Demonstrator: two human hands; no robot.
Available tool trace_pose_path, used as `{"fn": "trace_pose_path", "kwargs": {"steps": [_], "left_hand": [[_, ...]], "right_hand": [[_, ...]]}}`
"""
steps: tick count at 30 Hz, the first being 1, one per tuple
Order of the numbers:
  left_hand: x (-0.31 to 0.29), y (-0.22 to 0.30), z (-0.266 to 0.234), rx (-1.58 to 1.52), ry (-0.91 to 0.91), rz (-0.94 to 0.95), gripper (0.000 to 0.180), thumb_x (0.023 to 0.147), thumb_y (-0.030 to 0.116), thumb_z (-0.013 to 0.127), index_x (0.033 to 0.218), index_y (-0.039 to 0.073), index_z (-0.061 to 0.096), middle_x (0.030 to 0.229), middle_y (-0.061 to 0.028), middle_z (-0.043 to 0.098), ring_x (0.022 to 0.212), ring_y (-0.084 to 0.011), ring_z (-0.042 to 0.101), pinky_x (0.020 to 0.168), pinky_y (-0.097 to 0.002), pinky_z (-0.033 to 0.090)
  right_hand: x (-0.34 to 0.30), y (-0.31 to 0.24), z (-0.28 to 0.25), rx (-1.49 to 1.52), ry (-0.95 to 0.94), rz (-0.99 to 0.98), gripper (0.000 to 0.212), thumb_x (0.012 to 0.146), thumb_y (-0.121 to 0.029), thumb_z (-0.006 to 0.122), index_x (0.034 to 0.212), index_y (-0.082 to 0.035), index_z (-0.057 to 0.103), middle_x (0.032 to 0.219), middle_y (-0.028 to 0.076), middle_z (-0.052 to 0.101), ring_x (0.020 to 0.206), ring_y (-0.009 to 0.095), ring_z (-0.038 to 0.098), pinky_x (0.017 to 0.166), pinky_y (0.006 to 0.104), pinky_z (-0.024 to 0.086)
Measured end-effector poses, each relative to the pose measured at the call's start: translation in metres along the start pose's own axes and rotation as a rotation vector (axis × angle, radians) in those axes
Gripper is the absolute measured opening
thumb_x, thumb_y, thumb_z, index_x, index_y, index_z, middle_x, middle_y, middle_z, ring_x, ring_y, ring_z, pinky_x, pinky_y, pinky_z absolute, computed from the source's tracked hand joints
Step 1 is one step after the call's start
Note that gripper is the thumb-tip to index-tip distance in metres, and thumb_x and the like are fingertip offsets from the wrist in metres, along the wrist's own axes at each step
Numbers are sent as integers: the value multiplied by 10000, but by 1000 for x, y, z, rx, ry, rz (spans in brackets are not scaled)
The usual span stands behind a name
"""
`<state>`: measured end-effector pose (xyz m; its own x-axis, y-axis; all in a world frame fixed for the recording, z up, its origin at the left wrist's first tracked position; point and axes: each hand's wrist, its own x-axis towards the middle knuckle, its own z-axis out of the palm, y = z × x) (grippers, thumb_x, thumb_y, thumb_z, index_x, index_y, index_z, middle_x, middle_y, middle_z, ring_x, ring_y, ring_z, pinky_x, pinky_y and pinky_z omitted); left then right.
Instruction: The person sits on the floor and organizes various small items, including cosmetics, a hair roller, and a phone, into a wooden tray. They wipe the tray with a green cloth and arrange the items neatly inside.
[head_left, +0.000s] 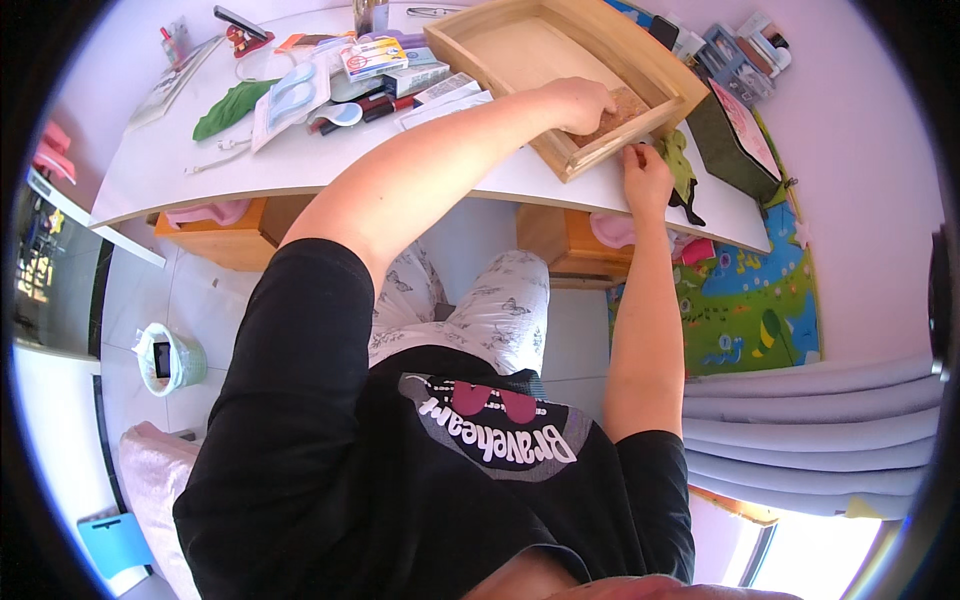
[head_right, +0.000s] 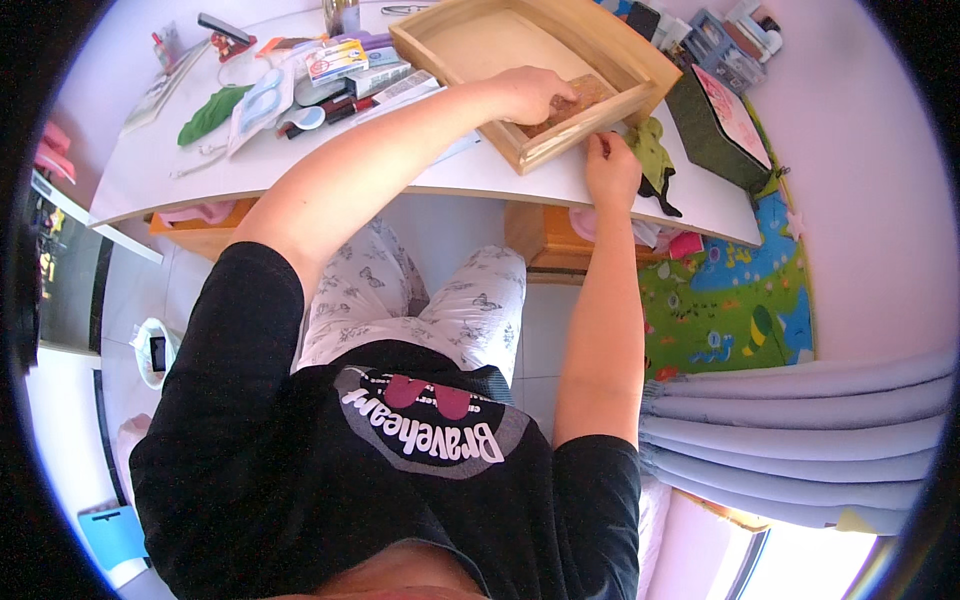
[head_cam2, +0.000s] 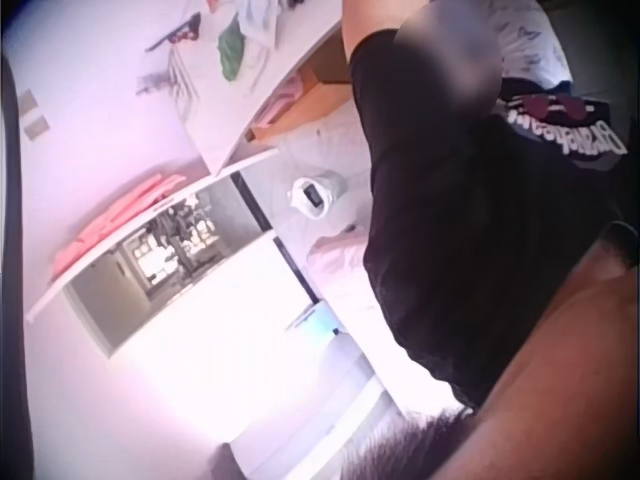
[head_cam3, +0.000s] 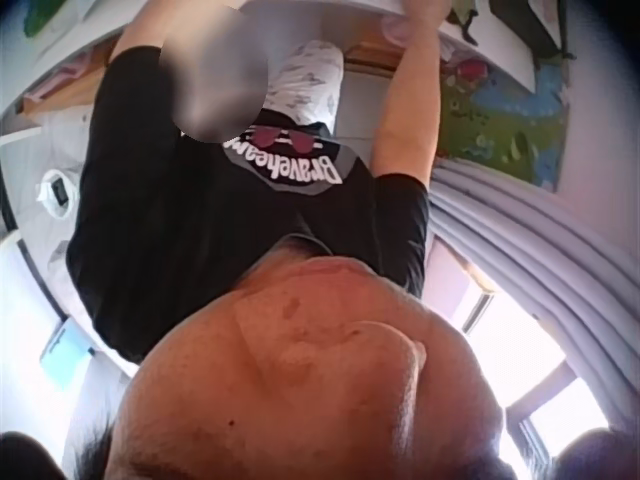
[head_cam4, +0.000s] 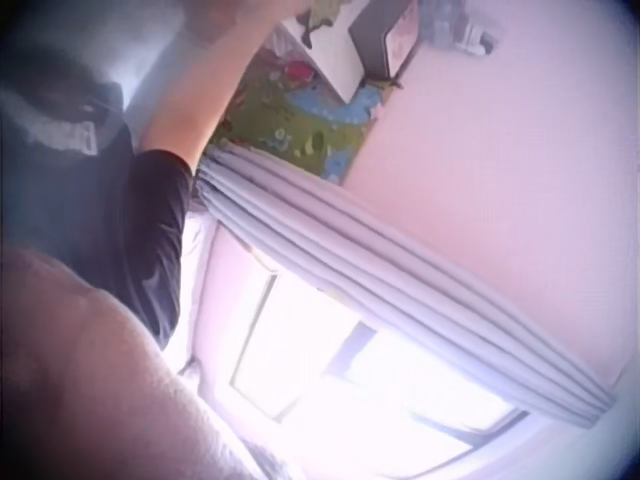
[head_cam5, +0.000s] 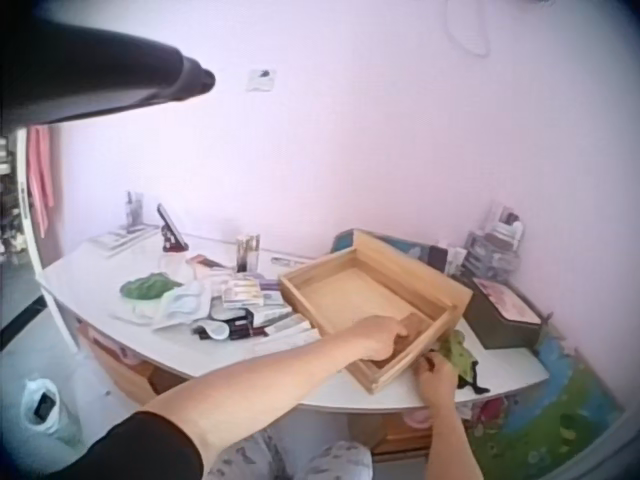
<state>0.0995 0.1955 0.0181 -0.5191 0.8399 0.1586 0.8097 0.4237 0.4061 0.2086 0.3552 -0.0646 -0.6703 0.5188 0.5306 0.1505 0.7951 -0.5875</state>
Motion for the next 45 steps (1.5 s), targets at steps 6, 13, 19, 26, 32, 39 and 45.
{"fn": "trace_pose_path", "kwargs": {"steps": [6, 13, 19, 26, 32, 39, 45], "left_hand": [[-22, 1, 3, -61, 32, 31, 477, 784, -4, 570, 1244, 120, 604, 1148, -120, 653, 1083, -298, 600, 900, -376, 478], [-57, -17, 4, -209, 472, 110, 339, 848, 10, 543, 1170, 87, 619, 1167, -136, 616, 1083, -326, 578, 932, -395, 461], [-116, -72, -25, 19, 509, -189, 430, 839, 231, 657, 1219, 53, 567, 1199, -184, 568, 1141, -350, 536, 951, -411, 447], [-151, -86, -11, 144, 393, -338, 649, 753, 400, 740, 1246, 28, 541, 1216, -220, 527, 1151, -371, 489, 982, -430, 419], [-139, -94, 1, 75, 626, -268, 273, 919, 227, 561, 1131, 59, 597, 1092, -169, 612, 1044, -360, 560, 876, -440, 466], [-126, -109, -26, 118, 295, -325, 214, 908, 234, 557, 1060, 106, 638, 974, -147, 661, 936, -344, 624, 765, -459, 495], [-102, -104, -35, 201, 212, -296, 214, 900, 266, 575, 1062, 142, 640, 931, -142, 662, 889, -341, 638, 730, -455, 505]], "right_hand": [[7, 4, -3, 300, -46, 186, 399, 951, -390, 529, 1090, -23, 608, 778, 97, 679, 618, 175, 599, 583, 302, 470], [8, -4, -7, 301, -75, 187, 479, 961, -450, 498, 1171, -22, 549, 789, 84, 673, 539, 118, 522, 528, 265, 429], [9, 4, -6, 309, -78, 195, 468, 984, -444, 450, 1127, -11, 555, 803, 67, 653, 550, 89, 478, 519, 240, 405], [17, 4, 0, 224, -86, 265, 453, 988, -445, 437, 985, -20, 596, 758, 58, 646, 521, 100, 483, 480, 256, 399], [16, 7, 0, 193, -98, 232, 450, 977, -427, 468, 938, -7, 627, 716, 72, 652, 503, 148, 522, 501, 303, 425], [17, 16, 3, 118, -88, 236, 466, 984, -411, 456, 927, 15, 637, 747, 114, 670, 597, 212, 586, 584, 354, 457], [9, 5, 0, 198, -99, 258, 459, 990, -398, 455, 951, 18, 643, 768, 131, 674, 717, 227, 635, 687, 342, 475]]}}
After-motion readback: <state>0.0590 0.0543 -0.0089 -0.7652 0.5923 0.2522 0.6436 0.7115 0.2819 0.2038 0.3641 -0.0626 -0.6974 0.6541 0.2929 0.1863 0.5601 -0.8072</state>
